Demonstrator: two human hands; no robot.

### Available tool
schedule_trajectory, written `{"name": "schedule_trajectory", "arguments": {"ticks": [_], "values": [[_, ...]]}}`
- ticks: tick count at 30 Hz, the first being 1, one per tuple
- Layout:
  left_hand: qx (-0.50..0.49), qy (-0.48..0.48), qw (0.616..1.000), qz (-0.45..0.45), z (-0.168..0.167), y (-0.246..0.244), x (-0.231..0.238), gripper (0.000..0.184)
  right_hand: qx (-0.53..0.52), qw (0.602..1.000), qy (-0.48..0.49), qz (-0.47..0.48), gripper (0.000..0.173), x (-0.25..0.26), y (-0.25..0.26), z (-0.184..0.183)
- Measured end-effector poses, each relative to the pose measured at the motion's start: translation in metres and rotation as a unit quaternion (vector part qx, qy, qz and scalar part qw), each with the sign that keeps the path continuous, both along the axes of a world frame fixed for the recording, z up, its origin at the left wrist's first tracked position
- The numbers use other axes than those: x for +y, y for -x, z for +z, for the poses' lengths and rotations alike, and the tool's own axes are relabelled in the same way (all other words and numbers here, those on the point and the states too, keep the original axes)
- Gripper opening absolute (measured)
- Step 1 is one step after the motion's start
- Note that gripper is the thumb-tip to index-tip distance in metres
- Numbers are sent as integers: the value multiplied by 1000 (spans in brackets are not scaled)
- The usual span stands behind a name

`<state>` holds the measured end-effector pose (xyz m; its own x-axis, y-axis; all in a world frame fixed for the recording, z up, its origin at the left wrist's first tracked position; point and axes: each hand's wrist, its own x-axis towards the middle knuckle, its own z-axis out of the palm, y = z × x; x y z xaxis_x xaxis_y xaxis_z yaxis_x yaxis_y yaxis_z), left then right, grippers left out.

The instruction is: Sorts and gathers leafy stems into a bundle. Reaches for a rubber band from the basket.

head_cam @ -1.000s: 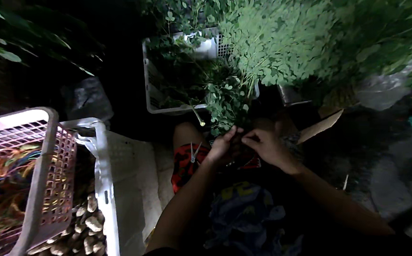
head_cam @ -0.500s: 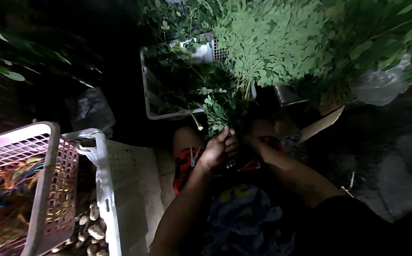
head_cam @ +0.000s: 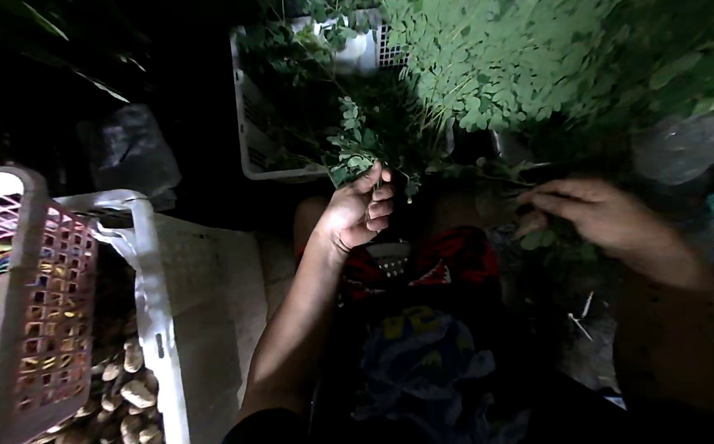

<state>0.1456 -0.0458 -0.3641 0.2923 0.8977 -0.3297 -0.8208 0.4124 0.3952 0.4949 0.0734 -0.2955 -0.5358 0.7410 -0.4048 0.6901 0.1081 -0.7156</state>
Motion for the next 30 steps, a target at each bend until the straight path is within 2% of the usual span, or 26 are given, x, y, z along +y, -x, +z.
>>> {"name": "schedule_trajectory", "arguments": {"ticks": [2, 6, 9, 12, 15, 21, 24, 26, 30], "values": [[-17, -5, 1000, -6, -2, 0, -2, 39, 17, 998, -63, 7, 25, 6, 3, 14], [53, 17, 998, -15, 1, -10, -11, 37, 76, 986, -143, 31, 29, 23, 29, 41], [107, 24, 994, -18, -10, -21, -15, 35, 108, 974, -190, 65, 28, 34, 54, 60], [108, 24, 994, -13, -23, -30, -18, 32, 103, 956, -266, 70, 30, 29, 85, 79], [94, 25, 995, 23, -25, -39, -19, 30, 107, 927, -343, 109, 31, 10, 114, 73], [43, -40, 996, 64, -45, -49, -25, 28, 3, 917, -286, 280, 25, -30, 131, -18], [3, -66, 995, 72, -55, -50, -28, 21, -21, 936, -251, 244, 27, -42, 124, -31], [-4, -74, 994, 75, -56, -50, -27, 27, -13, 951, -224, 213, 27, -43, 120, -29], [31, -51, 996, 62, -55, -50, -24, 30, 48, 990, -17, 128, 24, -39, 117, -23]]}}
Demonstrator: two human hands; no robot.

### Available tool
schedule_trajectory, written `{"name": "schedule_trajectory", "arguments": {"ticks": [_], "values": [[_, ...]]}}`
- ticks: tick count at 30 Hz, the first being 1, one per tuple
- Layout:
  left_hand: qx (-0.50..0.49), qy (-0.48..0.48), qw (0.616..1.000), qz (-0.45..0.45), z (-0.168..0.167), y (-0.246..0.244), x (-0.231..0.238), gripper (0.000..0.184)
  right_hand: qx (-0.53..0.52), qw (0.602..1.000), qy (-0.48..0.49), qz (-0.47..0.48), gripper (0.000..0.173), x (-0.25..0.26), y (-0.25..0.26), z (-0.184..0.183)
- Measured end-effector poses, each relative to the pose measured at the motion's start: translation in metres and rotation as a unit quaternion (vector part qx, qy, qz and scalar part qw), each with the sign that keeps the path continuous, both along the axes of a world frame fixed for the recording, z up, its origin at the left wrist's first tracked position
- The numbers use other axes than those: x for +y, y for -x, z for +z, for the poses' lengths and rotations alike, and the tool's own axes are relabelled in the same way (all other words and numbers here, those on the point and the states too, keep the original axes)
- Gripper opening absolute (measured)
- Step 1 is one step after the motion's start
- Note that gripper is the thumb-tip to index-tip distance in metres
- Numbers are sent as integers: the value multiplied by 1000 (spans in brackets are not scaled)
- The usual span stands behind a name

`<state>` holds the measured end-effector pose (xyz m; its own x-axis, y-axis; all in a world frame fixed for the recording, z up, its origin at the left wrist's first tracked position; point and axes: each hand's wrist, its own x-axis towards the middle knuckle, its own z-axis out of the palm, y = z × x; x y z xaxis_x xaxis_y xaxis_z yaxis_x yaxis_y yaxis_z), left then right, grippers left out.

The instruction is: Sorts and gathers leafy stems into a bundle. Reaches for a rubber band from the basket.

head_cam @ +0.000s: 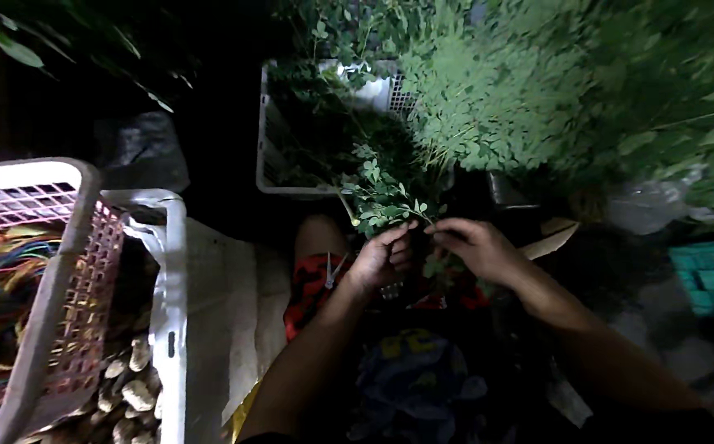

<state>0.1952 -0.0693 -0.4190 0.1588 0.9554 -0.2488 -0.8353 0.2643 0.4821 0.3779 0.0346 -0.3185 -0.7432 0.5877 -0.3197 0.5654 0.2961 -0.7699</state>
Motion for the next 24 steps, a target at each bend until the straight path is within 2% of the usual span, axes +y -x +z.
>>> {"name": "schedule_trajectory", "arguments": {"ticks": [3, 9, 13, 16, 18, 20, 22, 24], "values": [[31, 18, 999, -2, 0, 2, -1, 29, 35, 990, 128, -42, 28, 6, 0, 1], [21, 47, 999, 5, -3, 5, -7, 28, 95, 986, 121, -64, 32, 12, 6, 3], [23, 72, 997, 19, 0, 5, -8, 30, 129, 986, 70, -79, 32, 16, 19, 23], [33, 104, 994, 24, -1, 4, -7, 35, 179, 981, -16, -68, 35, 20, 31, 45], [18, 84, 996, 14, -3, 5, -6, 28, 201, 973, -91, -64, 39, 22, 40, 60], [8, 62, 998, 5, -7, 4, -6, 21, 206, 969, -117, -67, 41, 25, 51, 68], [7, 42, 999, 2, -11, 0, -8, 19, 175, 981, -60, -63, 39, 27, 65, 69], [8, 20, 1000, -4, -14, -4, -10, 17, 143, 986, 54, -68, 27, 31, 80, 55]]}}
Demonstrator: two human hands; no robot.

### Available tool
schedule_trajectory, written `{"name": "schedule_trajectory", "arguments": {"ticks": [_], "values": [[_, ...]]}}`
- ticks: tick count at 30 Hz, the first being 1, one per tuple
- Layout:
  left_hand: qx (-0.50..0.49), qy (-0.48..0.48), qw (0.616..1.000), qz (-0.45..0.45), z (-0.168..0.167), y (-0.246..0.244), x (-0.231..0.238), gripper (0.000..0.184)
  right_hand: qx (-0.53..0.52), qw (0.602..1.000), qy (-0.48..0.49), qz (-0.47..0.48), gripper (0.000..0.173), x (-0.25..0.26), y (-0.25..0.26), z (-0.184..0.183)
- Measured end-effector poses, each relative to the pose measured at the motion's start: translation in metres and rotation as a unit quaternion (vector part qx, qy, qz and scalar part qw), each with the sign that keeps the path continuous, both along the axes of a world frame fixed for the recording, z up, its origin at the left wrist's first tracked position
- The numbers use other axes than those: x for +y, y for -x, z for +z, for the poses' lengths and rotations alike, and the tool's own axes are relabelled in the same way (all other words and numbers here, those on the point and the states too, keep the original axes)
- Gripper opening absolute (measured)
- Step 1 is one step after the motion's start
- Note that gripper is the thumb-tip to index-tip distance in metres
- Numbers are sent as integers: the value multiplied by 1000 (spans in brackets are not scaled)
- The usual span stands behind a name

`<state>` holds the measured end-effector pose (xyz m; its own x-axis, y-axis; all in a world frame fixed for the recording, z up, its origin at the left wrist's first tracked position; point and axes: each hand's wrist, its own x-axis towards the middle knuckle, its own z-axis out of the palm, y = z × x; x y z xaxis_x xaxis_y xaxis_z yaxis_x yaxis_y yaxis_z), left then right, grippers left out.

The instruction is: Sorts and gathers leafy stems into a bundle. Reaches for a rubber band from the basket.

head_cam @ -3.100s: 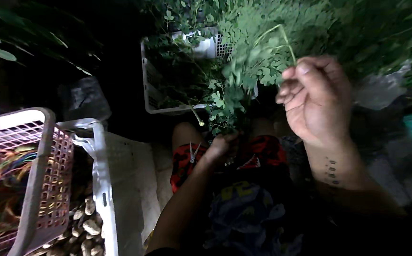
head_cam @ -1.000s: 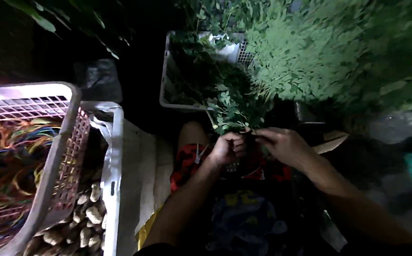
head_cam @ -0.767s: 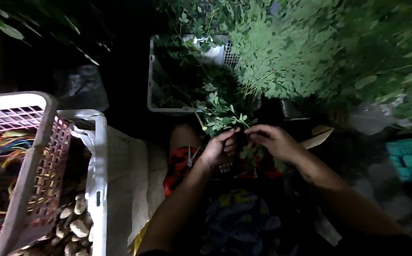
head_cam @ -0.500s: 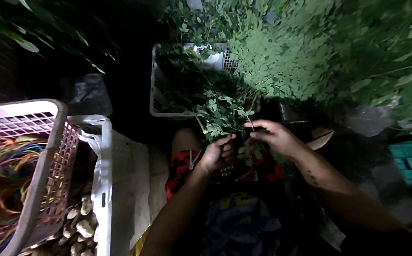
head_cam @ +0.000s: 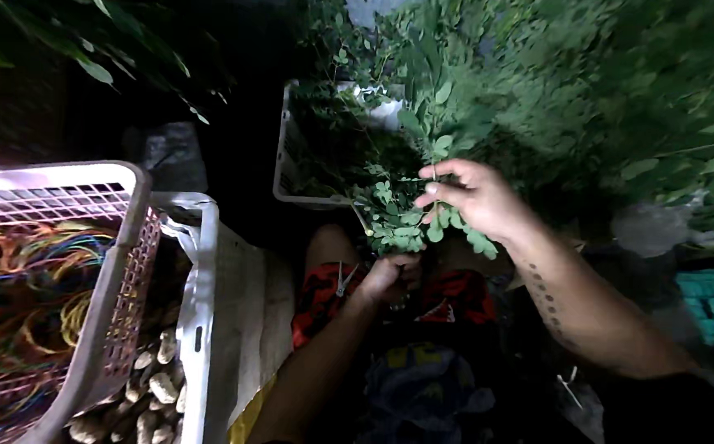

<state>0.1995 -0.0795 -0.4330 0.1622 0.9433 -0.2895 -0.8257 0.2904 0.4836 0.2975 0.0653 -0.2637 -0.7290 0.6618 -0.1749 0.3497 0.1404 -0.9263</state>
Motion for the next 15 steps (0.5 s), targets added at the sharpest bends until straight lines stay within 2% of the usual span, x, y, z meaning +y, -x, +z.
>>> {"name": "schedule_trajectory", "arguments": {"ticks": [2, 4, 7, 12, 15], "values": [[-22, -39, 999, -5, -5, -3, -3, 16, -29, 996, 88, -19, 23, 5, 11, -26], [-42, -75, 996, -13, -9, -4, -4, 23, -74, 989, 116, -57, 26, 10, 15, -51], [-30, -68, 996, -40, -10, -3, -10, 38, -110, 982, 134, -69, 28, 21, 10, -70], [21, -8, 999, -35, -5, -6, -7, 33, -128, 986, 93, -46, 27, 36, 3, -53], [39, 14, 999, -33, -5, -8, -6, 31, -127, 992, -9, 0, 25, 55, 4, -22]]}}
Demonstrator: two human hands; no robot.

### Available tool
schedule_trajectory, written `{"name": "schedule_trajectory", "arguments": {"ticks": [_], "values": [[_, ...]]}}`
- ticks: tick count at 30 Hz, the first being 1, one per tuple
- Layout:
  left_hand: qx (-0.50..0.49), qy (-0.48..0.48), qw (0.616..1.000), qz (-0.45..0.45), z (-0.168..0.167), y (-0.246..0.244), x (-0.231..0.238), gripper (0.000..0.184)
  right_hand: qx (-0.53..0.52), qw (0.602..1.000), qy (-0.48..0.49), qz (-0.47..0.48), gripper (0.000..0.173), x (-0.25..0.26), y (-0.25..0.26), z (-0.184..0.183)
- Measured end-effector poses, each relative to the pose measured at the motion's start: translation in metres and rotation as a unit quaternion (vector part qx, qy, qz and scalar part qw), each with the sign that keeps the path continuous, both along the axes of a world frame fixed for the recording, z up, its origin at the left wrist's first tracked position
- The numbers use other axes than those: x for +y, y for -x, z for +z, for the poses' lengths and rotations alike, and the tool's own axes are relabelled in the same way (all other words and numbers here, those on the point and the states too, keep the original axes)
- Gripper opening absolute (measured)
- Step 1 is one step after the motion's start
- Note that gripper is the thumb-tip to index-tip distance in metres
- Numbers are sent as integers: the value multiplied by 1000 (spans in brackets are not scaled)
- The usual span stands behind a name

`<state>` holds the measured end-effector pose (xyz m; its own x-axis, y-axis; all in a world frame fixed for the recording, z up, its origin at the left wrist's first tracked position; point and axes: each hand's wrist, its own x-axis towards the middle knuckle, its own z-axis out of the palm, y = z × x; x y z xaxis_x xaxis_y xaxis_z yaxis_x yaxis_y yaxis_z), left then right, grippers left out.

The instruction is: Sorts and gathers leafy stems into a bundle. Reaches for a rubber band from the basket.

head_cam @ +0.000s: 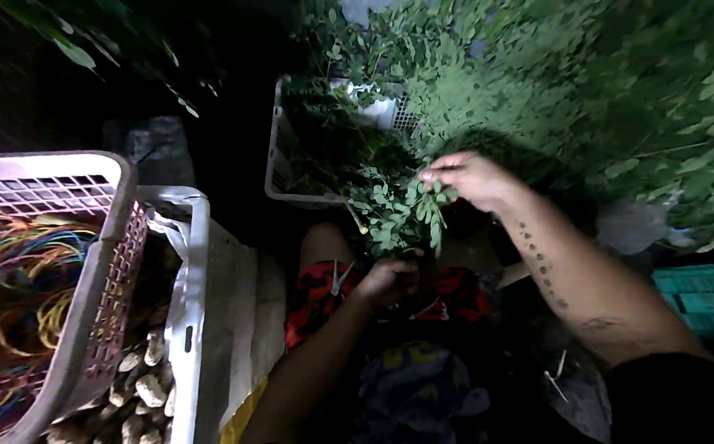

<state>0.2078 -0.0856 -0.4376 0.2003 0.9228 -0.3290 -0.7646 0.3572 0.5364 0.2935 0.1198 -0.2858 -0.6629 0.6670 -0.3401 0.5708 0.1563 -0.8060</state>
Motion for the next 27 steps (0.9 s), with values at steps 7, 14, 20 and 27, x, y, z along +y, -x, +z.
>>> {"name": "schedule_trajectory", "arguments": {"ticks": [7, 14, 20, 27], "values": [[-22, -49, 998, 12, 12, 1, -1, 29, -158, 956, -200, 144, 17, 5, 32, 114], [-118, -88, 989, 18, 11, -2, 0, 21, -232, 953, -18, 193, 18, -35, 46, -6], [-67, 21, 997, 31, 17, -5, 0, 38, -175, 979, -7, 104, 28, -53, 17, -47], [-41, 35, 999, -2, 13, -6, 1, 39, -52, 961, 211, -173, 53, -41, 5, -63]]}}
